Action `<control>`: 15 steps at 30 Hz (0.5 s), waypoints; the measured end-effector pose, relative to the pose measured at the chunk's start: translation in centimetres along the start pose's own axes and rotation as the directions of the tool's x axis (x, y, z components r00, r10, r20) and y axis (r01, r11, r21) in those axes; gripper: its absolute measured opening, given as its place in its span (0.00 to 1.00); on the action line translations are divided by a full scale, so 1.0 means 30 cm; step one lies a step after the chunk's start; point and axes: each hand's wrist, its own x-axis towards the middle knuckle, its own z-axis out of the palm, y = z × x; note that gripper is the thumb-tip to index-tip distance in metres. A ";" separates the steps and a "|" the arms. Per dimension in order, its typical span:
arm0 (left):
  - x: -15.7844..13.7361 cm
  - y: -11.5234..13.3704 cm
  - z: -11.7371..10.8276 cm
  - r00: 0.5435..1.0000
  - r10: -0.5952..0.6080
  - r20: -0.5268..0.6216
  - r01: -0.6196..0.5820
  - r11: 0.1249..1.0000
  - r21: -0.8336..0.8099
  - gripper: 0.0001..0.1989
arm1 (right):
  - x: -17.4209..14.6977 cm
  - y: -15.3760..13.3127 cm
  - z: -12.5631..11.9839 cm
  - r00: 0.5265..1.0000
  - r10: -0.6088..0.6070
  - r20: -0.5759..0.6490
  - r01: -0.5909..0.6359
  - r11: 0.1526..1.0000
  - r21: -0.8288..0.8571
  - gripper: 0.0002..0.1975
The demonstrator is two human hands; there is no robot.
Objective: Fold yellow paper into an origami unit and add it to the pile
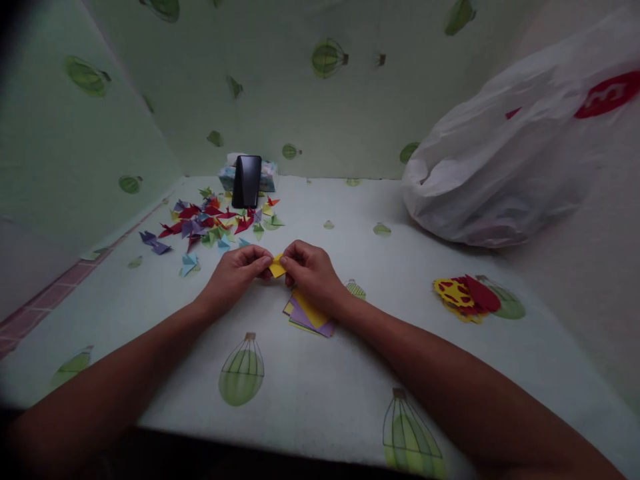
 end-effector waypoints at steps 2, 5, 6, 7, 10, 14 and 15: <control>-0.002 0.004 0.004 1.000 -0.016 -0.013 0.016 1.000 -0.025 0.13 | -0.001 0.003 0.001 1.000 -0.019 -0.011 0.019 1.000 -0.013 0.08; -0.003 0.008 0.006 1.000 -0.027 0.011 0.028 0.999 -0.041 0.13 | -0.003 0.007 0.002 0.999 -0.041 -0.015 0.041 0.999 -0.018 0.07; -0.003 0.009 0.006 0.999 -0.030 0.019 0.031 0.999 -0.038 0.13 | -0.003 0.007 0.002 0.999 -0.041 -0.013 0.041 0.999 -0.014 0.08; -0.003 0.010 0.006 0.999 -0.032 0.022 0.033 0.999 -0.036 0.13 | -0.003 0.007 0.002 0.999 -0.040 -0.009 0.040 0.999 -0.010 0.08; -0.003 0.008 0.005 1.000 -0.017 -0.005 0.017 0.999 -0.043 0.13 | -0.001 0.009 0.001 0.999 -0.048 0.010 0.048 0.999 0.005 0.08; -0.001 0.004 0.003 0.994 0.000 -0.106 -0.011 0.994 -0.105 0.12 | 0.005 0.013 -0.001 0.995 -0.099 0.013 0.097 0.992 0.084 0.07; -0.001 0.003 0.003 0.991 0.000 -0.132 -0.017 0.992 -0.126 0.12 | 0.005 0.014 -0.001 0.993 -0.115 0.007 0.114 0.990 0.084 0.09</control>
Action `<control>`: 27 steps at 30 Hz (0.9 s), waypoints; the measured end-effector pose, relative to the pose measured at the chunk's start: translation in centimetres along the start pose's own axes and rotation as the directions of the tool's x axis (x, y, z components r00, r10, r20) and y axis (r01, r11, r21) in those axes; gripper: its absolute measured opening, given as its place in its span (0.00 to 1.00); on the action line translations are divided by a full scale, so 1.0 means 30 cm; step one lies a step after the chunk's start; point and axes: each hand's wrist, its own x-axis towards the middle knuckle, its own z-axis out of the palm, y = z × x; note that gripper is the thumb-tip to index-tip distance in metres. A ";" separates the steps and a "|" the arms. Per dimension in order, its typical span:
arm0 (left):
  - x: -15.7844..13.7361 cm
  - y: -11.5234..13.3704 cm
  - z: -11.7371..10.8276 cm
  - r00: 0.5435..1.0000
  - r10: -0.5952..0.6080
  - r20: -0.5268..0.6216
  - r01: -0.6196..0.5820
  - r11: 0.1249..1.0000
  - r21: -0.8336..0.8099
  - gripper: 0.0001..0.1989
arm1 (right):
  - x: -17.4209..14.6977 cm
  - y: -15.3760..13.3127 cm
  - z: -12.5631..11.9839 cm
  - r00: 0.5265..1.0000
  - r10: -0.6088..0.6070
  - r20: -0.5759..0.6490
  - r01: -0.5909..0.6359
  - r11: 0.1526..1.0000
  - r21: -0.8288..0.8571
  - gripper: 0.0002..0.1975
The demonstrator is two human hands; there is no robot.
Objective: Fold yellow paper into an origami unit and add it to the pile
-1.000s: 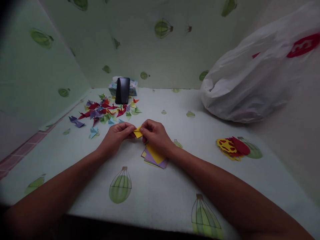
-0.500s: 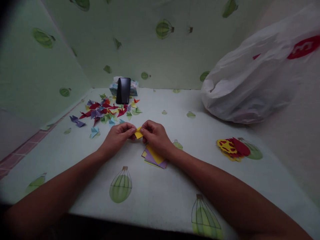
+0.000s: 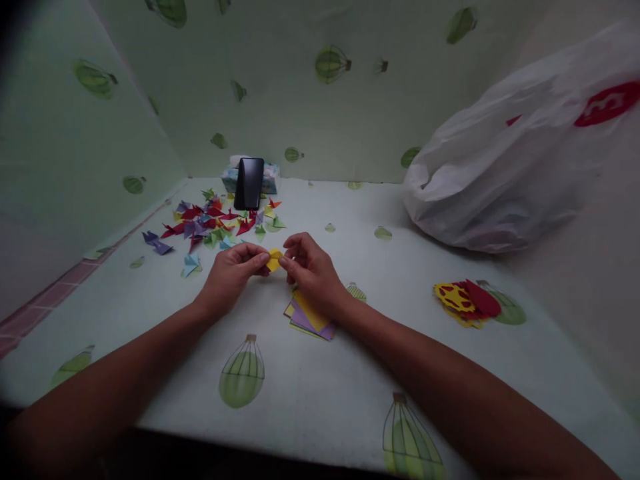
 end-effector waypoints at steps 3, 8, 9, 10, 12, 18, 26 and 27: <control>0.001 -0.002 0.000 0.999 0.005 -0.050 -0.007 0.999 -0.049 0.12 | -0.006 -0.001 0.005 0.999 -0.041 0.008 0.041 0.991 -0.125 0.09; -0.004 -0.009 0.008 0.999 -0.022 -0.036 0.019 0.995 -0.093 0.13 | -0.020 0.000 0.017 0.986 -0.160 0.050 0.168 0.941 -0.292 0.04; -0.005 -0.010 0.009 0.999 -0.027 -0.032 0.024 0.995 -0.097 0.13 | -0.021 0.001 0.018 0.984 -0.172 0.050 0.179 0.939 -0.295 0.04; -0.006 -0.010 0.009 0.999 -0.029 -0.029 0.026 0.995 -0.097 0.14 | -0.021 0.003 0.018 0.983 -0.176 0.046 0.182 0.939 -0.293 0.04; -0.007 -0.009 0.009 0.999 -0.025 -0.027 0.022 0.996 -0.088 0.14 | -0.018 0.006 0.016 0.985 -0.169 0.039 0.174 0.941 -0.290 0.02; -0.010 -0.008 0.011 1.000 -0.006 0.005 0.007 0.998 -0.058 0.13 | -0.010 0.015 0.006 0.991 -0.130 0.016 0.129 0.948 -0.291 0.03; -0.016 -0.009 0.021 0.999 -0.036 -0.016 0.034 0.995 -0.095 0.13 | -0.023 0.001 0.025 0.978 -0.206 -0.045 0.174 0.910 -0.376 0.04; -0.017 -0.008 0.022 0.999 -0.034 -0.022 0.031 0.995 -0.092 0.13 | -0.024 -0.002 0.027 0.974 -0.223 -0.048 0.188 0.902 -0.390 0.04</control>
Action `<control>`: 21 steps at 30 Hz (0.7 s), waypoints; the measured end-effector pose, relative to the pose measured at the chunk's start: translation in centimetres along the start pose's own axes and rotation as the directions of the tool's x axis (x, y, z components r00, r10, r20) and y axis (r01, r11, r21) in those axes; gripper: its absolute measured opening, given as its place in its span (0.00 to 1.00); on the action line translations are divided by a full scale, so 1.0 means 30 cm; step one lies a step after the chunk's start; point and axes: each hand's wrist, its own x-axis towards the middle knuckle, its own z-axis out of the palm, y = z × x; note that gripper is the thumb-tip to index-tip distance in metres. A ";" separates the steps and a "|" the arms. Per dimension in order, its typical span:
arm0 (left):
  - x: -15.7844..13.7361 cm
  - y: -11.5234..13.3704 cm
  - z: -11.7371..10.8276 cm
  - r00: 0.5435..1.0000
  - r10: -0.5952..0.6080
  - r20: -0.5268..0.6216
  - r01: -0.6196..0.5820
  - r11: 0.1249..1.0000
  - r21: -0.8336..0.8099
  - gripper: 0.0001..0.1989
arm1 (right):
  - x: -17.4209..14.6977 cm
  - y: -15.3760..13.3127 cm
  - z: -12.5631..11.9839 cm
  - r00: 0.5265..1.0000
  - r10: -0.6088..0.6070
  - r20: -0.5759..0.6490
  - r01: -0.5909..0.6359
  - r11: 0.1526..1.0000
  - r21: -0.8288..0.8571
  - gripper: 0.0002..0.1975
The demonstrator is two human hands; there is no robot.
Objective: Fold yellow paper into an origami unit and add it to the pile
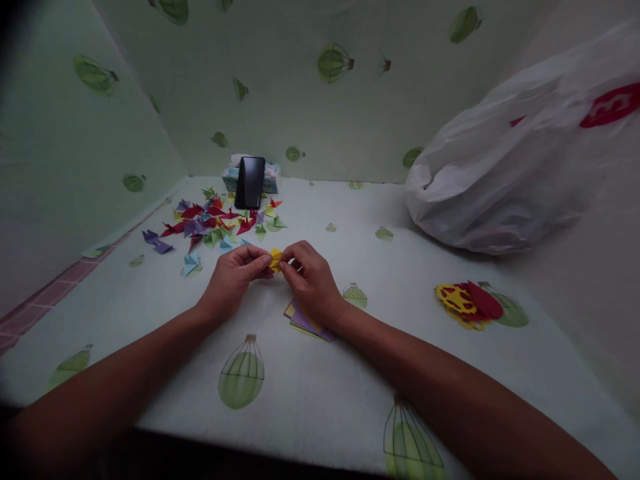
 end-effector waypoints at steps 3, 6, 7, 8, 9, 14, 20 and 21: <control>-0.004 0.003 0.003 1.000 0.009 -0.007 -0.009 1.000 0.006 0.13 | -0.002 -0.009 0.001 0.999 -0.041 0.003 0.041 0.998 -0.047 0.05; -0.008 0.003 0.005 1.000 0.020 -0.005 -0.020 1.000 0.015 0.13 | -0.005 -0.014 0.001 0.997 -0.072 0.007 0.073 0.995 -0.071 0.06; -0.009 0.003 0.006 1.000 0.021 -0.005 -0.021 1.000 0.010 0.13 | -0.006 -0.015 0.001 0.997 -0.078 -0.001 0.078 0.994 -0.072 0.06; -0.009 0.002 0.007 1.000 0.018 -0.005 -0.018 1.000 0.001 0.13 | -0.007 -0.017 0.003 0.997 -0.080 -0.014 0.079 0.995 -0.069 0.06; -0.010 0.001 0.008 1.000 0.015 -0.004 -0.015 1.000 -0.012 0.13 | -0.009 -0.019 0.005 0.997 -0.072 -0.027 0.070 0.996 -0.060 0.06; -0.014 -0.002 0.011 1.000 0.024 0.000 -0.024 0.998 -0.058 0.13 | -0.015 -0.022 0.020 0.989 0.129 -0.076 -0.118 0.984 0.136 0.03; -0.022 -0.004 0.011 0.999 0.026 0.029 -0.024 0.998 -0.065 0.12 | -0.016 -0.021 0.028 0.961 0.274 -0.016 -0.257 0.918 0.301 0.05; -0.022 -0.005 0.012 0.999 0.024 0.034 -0.022 0.997 -0.067 0.12 | -0.015 -0.022 0.027 0.959 0.283 -0.026 -0.263 0.917 0.301 0.06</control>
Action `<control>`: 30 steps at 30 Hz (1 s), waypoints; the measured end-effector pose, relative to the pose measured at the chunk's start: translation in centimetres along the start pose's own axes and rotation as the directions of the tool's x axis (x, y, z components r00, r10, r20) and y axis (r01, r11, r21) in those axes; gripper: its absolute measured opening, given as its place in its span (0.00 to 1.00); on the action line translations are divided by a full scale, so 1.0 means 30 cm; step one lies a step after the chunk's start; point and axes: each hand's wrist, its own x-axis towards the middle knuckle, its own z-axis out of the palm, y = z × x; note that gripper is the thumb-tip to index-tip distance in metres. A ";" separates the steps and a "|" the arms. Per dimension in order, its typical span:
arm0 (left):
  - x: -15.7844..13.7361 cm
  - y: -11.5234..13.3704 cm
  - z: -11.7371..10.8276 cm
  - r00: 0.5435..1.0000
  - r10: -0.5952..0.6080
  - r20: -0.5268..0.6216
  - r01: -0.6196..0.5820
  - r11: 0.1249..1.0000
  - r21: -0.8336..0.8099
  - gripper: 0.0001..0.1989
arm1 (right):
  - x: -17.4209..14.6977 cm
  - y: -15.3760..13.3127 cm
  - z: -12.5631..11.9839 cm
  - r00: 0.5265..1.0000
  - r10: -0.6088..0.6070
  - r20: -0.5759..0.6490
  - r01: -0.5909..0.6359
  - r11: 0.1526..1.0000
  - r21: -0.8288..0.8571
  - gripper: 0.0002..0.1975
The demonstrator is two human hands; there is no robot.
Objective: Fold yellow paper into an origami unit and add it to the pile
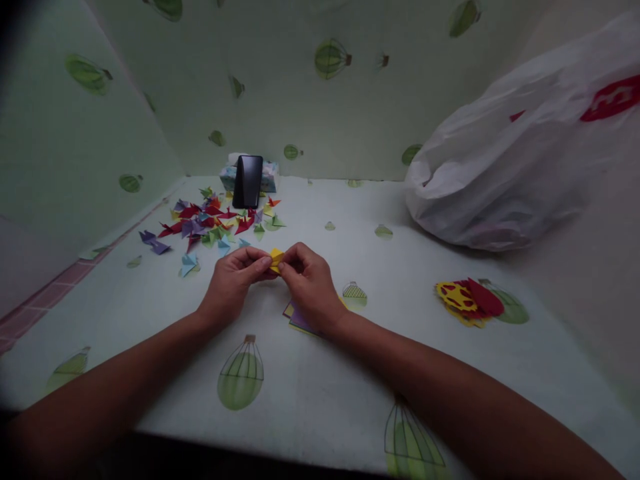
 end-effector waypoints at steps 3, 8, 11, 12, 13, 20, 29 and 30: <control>0.000 -0.002 0.002 1.000 -0.023 0.012 0.023 1.000 -0.013 0.11 | 0.006 -0.008 -0.005 1.000 0.020 -0.024 -0.020 1.000 0.007 0.06; -0.001 -0.005 0.004 0.998 -0.054 0.028 0.054 0.998 -0.015 0.13 | 0.018 -0.017 -0.015 0.999 0.046 -0.023 -0.045 0.998 0.051 0.07; -0.001 -0.009 0.000 0.999 -0.044 0.031 0.044 0.999 0.002 0.12 | 0.020 -0.016 -0.016 0.999 0.051 -0.014 -0.050 0.996 0.071 0.08; -0.001 -0.010 -0.002 0.999 -0.039 0.027 0.039 0.999 0.008 0.12 | 0.019 -0.015 -0.015 0.999 0.048 -0.014 -0.046 0.996 0.072 0.08; 0.000 -0.011 -0.004 0.999 -0.035 0.023 0.034 0.999 0.014 0.12 | 0.019 -0.013 -0.014 0.999 0.042 -0.015 -0.041 0.997 0.070 0.08; 0.002 -0.010 -0.003 1.000 -0.013 0.002 0.013 1.000 0.026 0.12 | 0.015 0.002 -0.006 0.999 0.023 -0.023 -0.021 0.997 0.073 0.06; -0.001 -0.016 -0.009 0.998 0.046 -0.035 -0.043 0.996 0.078 0.10 | 0.012 0.011 -0.002 0.999 -0.022 -0.025 0.023 0.999 0.043 0.04; -0.001 -0.017 -0.009 0.998 0.053 -0.038 -0.050 0.995 0.083 0.10 | 0.010 0.010 -0.003 0.999 -0.026 -0.029 0.027 0.999 0.029 0.04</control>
